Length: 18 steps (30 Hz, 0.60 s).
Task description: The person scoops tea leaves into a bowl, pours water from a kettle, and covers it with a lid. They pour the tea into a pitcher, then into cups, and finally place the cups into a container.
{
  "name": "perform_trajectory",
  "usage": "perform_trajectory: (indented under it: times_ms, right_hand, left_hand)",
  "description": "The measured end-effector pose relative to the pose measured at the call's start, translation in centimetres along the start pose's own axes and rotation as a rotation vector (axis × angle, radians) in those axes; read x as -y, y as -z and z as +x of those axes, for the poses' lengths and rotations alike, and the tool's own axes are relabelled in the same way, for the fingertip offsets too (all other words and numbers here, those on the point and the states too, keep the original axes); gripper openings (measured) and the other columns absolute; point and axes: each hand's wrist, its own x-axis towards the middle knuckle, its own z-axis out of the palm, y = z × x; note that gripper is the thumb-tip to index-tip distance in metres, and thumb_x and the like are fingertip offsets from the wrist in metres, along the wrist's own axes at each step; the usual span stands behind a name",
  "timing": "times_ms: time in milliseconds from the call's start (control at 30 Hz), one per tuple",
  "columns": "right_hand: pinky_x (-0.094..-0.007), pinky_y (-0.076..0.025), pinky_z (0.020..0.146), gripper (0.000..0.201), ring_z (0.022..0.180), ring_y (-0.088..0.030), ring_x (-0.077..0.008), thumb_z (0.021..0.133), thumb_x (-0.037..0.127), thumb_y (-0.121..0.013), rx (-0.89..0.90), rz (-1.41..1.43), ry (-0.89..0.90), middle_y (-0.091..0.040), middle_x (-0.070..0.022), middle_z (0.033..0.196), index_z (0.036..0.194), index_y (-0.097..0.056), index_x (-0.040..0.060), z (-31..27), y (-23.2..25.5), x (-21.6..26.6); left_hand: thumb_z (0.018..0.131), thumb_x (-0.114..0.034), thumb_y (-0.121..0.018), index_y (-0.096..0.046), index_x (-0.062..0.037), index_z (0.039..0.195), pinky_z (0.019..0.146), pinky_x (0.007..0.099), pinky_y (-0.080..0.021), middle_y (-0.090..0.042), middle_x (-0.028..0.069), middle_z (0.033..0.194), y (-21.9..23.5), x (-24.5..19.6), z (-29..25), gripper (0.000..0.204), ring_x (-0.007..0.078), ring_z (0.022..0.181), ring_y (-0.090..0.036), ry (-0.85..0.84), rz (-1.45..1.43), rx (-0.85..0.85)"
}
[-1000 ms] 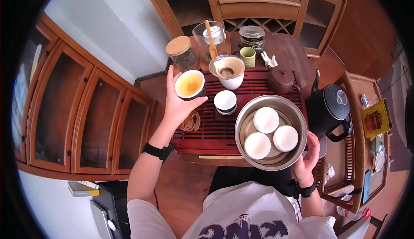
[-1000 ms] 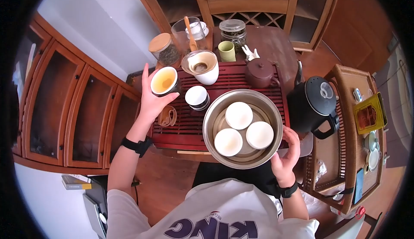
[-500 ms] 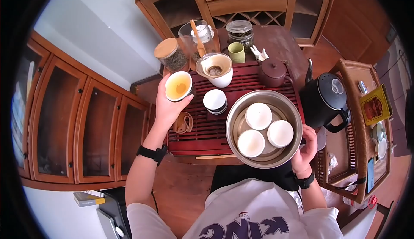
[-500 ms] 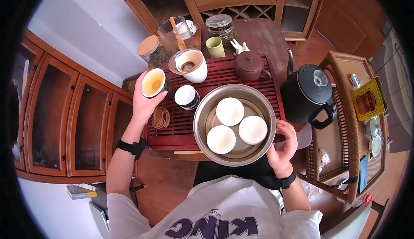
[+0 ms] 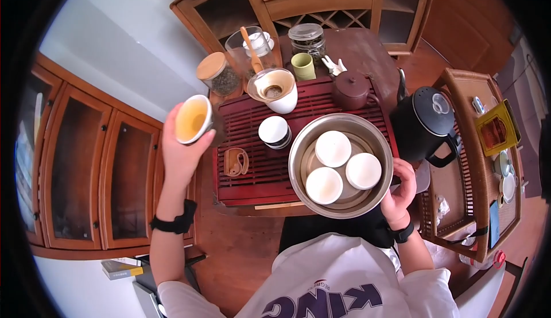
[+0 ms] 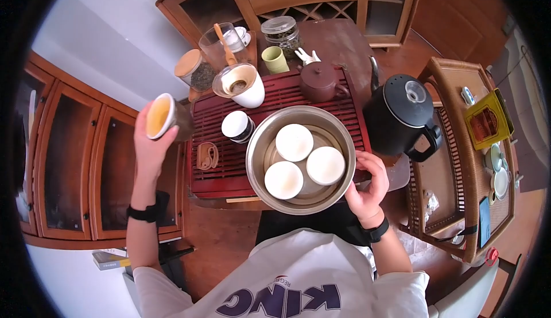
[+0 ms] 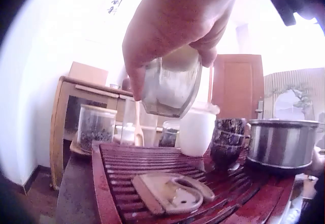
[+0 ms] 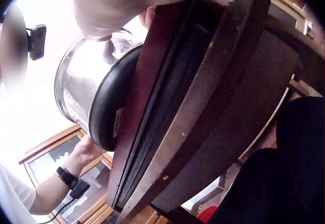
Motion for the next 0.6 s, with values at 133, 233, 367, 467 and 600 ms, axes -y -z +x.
perform_trajectory:
  times_ms: [133, 233, 367, 467, 600]
  right_hand:
    - [-0.0317, -0.055, 0.078, 0.039, 0.088, -0.067, -0.0245, 0.079, 0.014, -0.076, 0.006, -0.004, 0.02, -0.068, -0.0213, 0.112, 0.11, -0.06, -0.0037, 0.2, 0.1, 0.0]
    - [-0.032, -0.056, 0.078, 0.039, 0.088, -0.067, -0.0245, 0.078, 0.011, -0.076, 0.009, -0.001, 0.027, -0.068, -0.0213, 0.112, 0.11, -0.06, -0.0037, 0.3, 0.1, 0.2]
    - [-0.0318, -0.056, 0.077, 0.038, 0.087, -0.067, -0.0239, 0.076, 0.007, -0.077, 0.001, 0.004, 0.042, -0.068, -0.021, 0.113, 0.109, -0.06, -0.0034, 0.3, 0.0, 0.1]
    - [-0.0316, -0.056, 0.077, 0.038, 0.086, -0.067, -0.0234, 0.076, 0.006, -0.076, -0.001, -0.002, 0.051, -0.068, -0.0207, 0.113, 0.109, -0.06, -0.0032, 0.4, 0.1, 0.2]
    - [-0.0314, -0.056, 0.076, 0.039, 0.085, -0.067, -0.0234, 0.075, 0.005, -0.077, -0.001, -0.01, 0.08, -0.068, -0.0206, 0.113, 0.109, -0.061, -0.0031, 0.6, 0.1, 0.2]
  left_hand:
    - [0.077, 0.005, -0.078, -0.043, 0.0014, 0.142, 0.103, 0.0324, -0.048, -0.059, 0.0106, 0.131, 1.2, -5.0, -0.3, 0.074, 0.0179, 0.12, -0.058, -0.027, 0.025, 0.079]
    - [0.076, 0.004, -0.079, -0.042, 0.0009, 0.143, 0.104, 0.0327, -0.047, -0.059, 0.01, 0.131, 0.7, -7.7, -0.7, 0.076, 0.0178, 0.121, -0.058, -0.039, 0.068, 0.101]
    - [0.073, -0.001, -0.083, -0.042, -0.0003, 0.143, 0.105, 0.0333, -0.047, -0.059, 0.0091, 0.132, -1.5, -10.0, -1.3, 0.082, 0.0179, 0.122, -0.058, -0.069, -0.053, 0.202]
    - [0.07, -0.005, -0.087, -0.04, -0.0012, 0.145, 0.106, 0.0338, -0.046, -0.058, 0.009, 0.133, -3.6, -10.8, -1.9, 0.088, 0.0182, 0.124, -0.057, -0.075, -0.143, 0.263]
    - [0.067, -0.009, -0.091, -0.038, -0.0022, 0.145, 0.107, 0.0351, -0.045, -0.056, 0.0092, 0.135, -5.5, -11.3, -2.3, 0.095, 0.0189, 0.126, -0.055, -0.069, -0.158, 0.371]
